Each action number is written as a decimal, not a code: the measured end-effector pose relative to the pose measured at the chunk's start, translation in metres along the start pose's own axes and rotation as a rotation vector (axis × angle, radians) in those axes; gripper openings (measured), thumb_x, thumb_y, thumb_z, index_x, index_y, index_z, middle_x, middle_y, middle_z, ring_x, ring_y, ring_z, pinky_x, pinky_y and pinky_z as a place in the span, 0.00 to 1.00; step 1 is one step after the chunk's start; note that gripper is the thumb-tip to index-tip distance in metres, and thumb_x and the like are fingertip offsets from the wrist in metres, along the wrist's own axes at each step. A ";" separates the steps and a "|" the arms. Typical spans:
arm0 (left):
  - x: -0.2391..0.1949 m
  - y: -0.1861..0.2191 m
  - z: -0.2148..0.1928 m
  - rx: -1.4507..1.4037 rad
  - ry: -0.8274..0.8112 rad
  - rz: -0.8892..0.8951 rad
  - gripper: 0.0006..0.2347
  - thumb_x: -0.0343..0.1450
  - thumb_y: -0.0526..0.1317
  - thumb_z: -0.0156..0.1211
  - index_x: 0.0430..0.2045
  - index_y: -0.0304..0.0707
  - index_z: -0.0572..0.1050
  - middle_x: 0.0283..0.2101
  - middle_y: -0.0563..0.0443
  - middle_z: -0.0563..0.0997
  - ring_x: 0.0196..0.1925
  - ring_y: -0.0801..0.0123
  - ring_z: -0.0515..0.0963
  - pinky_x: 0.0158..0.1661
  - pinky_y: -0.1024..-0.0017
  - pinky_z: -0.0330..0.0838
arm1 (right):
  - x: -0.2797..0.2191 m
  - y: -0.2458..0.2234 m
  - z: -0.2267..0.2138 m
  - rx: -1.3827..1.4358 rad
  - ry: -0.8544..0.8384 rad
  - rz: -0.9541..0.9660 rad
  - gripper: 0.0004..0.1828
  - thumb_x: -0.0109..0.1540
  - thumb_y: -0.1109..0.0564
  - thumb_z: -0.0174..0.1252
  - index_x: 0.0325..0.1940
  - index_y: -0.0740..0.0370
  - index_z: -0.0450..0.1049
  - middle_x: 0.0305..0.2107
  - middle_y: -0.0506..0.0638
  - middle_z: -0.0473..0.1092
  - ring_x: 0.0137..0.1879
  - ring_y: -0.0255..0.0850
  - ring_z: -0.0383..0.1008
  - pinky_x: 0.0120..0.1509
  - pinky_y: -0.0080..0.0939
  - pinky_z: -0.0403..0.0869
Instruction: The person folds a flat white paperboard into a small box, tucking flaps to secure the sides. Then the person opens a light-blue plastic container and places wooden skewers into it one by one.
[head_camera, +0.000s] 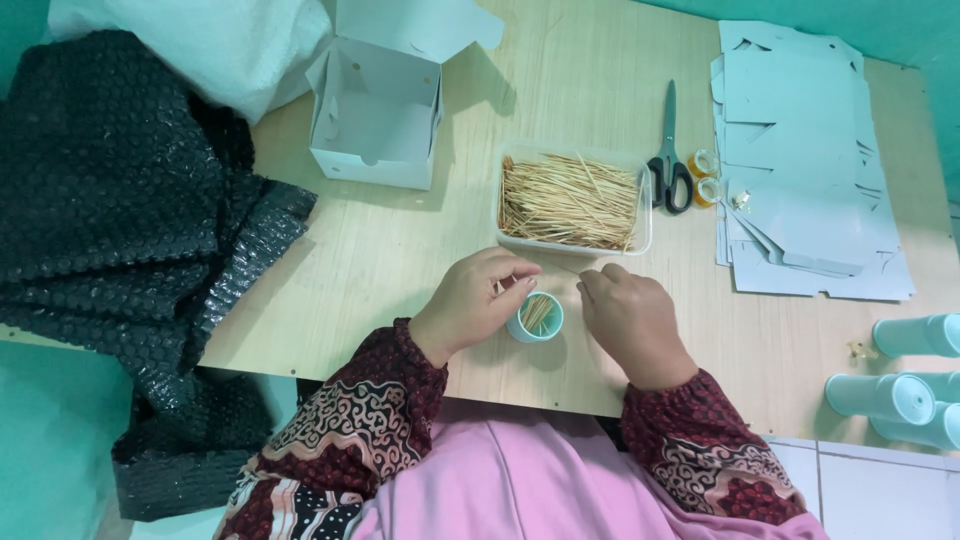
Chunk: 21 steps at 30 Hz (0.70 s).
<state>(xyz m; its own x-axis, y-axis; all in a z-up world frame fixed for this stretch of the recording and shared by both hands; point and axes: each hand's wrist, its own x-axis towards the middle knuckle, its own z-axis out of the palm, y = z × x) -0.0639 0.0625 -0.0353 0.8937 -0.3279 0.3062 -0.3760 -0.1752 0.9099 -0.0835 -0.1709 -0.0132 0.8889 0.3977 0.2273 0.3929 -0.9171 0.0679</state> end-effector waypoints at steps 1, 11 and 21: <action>0.000 -0.001 0.001 0.001 0.000 0.005 0.07 0.71 0.36 0.62 0.40 0.37 0.81 0.36 0.47 0.82 0.35 0.65 0.82 0.35 0.71 0.77 | 0.003 -0.002 0.004 -0.002 0.004 0.001 0.08 0.63 0.59 0.62 0.30 0.56 0.83 0.12 0.41 0.64 0.16 0.32 0.64 0.24 0.29 0.66; 0.003 0.001 0.002 0.007 -0.013 -0.048 0.07 0.71 0.36 0.61 0.40 0.38 0.83 0.35 0.46 0.83 0.34 0.65 0.82 0.34 0.71 0.76 | 0.019 0.000 0.029 -0.112 -0.221 -0.019 0.17 0.66 0.59 0.52 0.23 0.56 0.77 0.12 0.43 0.69 0.18 0.36 0.72 0.22 0.32 0.68; 0.016 0.025 -0.009 0.011 -0.065 0.027 0.07 0.72 0.36 0.60 0.39 0.37 0.82 0.35 0.45 0.83 0.36 0.62 0.82 0.34 0.71 0.77 | 0.004 0.000 -0.009 -0.029 -0.133 -0.028 0.12 0.64 0.58 0.56 0.26 0.59 0.78 0.13 0.45 0.69 0.18 0.37 0.72 0.24 0.31 0.71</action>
<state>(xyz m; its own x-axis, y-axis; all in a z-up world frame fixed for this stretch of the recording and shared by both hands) -0.0564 0.0613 -0.0053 0.8655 -0.3923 0.3115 -0.4029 -0.1758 0.8982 -0.0822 -0.1694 -0.0040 0.9019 0.4215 0.0944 0.4126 -0.9054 0.1004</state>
